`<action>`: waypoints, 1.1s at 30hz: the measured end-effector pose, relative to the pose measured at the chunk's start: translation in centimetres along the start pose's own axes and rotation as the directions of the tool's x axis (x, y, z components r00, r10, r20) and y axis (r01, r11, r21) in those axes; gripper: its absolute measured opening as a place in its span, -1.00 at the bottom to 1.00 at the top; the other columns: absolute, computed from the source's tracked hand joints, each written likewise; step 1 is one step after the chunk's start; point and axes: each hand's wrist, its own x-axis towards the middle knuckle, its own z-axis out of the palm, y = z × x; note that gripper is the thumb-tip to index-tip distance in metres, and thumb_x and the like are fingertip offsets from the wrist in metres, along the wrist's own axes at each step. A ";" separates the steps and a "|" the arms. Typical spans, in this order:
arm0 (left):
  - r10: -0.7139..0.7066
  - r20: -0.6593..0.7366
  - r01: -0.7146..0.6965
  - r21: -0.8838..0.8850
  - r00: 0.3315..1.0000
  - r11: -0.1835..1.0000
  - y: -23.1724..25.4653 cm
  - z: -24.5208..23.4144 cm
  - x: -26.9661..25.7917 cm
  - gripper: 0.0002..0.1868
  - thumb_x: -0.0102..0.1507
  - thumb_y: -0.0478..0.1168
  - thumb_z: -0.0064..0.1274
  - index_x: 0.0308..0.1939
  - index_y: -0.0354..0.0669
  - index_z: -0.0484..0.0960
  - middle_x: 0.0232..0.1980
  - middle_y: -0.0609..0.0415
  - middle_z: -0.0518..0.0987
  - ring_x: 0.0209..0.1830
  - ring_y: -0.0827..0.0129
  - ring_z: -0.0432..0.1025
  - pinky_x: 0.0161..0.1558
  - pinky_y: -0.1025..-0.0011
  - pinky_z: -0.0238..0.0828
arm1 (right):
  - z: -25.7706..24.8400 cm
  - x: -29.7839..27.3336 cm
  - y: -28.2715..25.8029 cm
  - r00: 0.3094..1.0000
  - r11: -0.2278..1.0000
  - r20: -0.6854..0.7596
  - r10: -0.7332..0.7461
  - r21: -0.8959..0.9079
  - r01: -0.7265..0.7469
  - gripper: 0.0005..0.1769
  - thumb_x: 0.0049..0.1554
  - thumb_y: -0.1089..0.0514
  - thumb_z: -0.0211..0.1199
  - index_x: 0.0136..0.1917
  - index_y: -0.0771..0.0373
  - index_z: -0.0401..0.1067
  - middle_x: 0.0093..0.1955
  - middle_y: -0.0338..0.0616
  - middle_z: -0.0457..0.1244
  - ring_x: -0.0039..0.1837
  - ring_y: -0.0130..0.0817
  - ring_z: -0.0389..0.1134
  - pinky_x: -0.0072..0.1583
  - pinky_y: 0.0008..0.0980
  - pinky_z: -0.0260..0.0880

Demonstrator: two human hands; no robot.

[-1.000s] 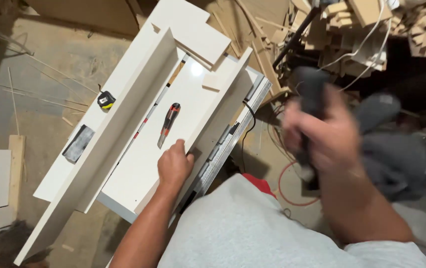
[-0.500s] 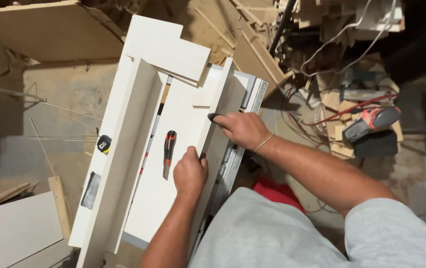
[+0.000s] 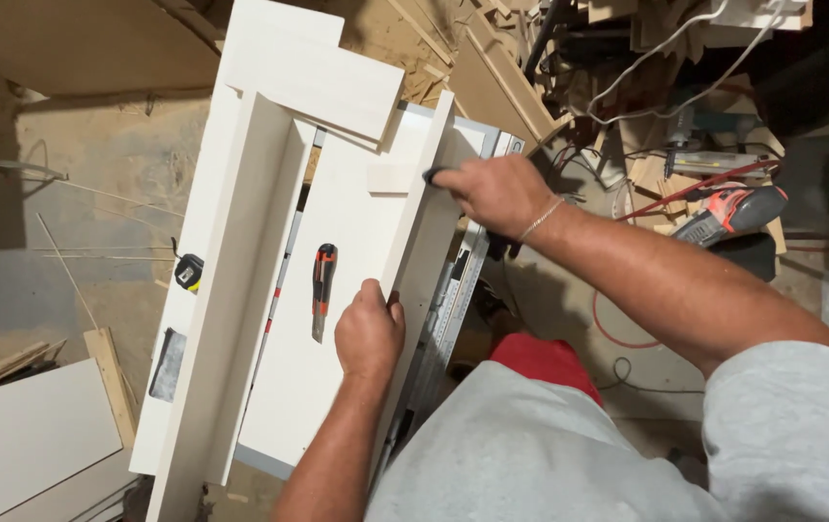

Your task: Trimming and ironing edge banding on wooden panels

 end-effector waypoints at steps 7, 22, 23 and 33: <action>0.016 0.011 -0.016 -0.017 1.000 1.000 -0.1 -0.3 0.0 -0.76 0.24 -0.06 0.15 -0.30 -0.02 0.42 -0.44 -0.02 0.55 -0.37 -0.06 0.60 -0.29 0.08 0.56 | 0.1 0.3 -1.3 0.998 0.997 0.054 0.024 0.073 -0.028 -0.80 0.27 -0.04 -0.07 0.04 -0.38 0.35 -0.37 -0.55 0.18 -0.24 -0.43 0.37 -0.04 -0.34 0.51; 0.000 0.033 0.000 -0.014 0.999 1.000 0.1 -0.5 0.2 -0.75 0.27 -0.02 0.11 -0.27 -0.03 0.42 -0.41 -0.04 0.56 -0.33 -0.06 0.60 -0.24 0.06 0.57 | 1.2 -0.8 -2.1 0.987 0.995 -0.125 -0.099 -0.005 0.099 -0.84 0.26 -0.12 -0.03 0.06 -0.35 0.35 -0.32 -0.39 0.19 -0.24 -0.32 0.39 -0.15 -0.25 0.49; 0.000 0.032 0.001 -0.014 0.999 1.000 0.1 -0.6 0.1 -0.76 0.28 -0.02 0.11 -0.27 -0.03 0.42 -0.41 -0.04 0.56 -0.33 -0.06 0.60 -0.25 0.06 0.57 | 1.1 -0.4 -1.5 0.987 0.997 -0.144 -0.070 -0.028 0.067 -0.84 0.27 -0.10 -0.03 0.07 -0.33 0.35 -0.33 -0.37 0.18 -0.26 -0.29 0.38 -0.16 -0.23 0.48; 0.014 -0.016 -0.014 -0.031 1.000 0.999 0.1 -0.2 0.1 -0.76 0.27 -0.04 0.11 -0.28 -0.03 0.42 -0.42 -0.04 0.56 -0.36 -0.08 0.59 -0.28 0.05 0.56 | 2.4 -0.8 -3.5 0.993 0.997 -0.106 -0.055 0.038 0.060 -0.83 0.24 -0.07 0.00 0.07 -0.28 0.36 -0.35 -0.39 0.17 -0.26 -0.29 0.39 -0.18 -0.20 0.48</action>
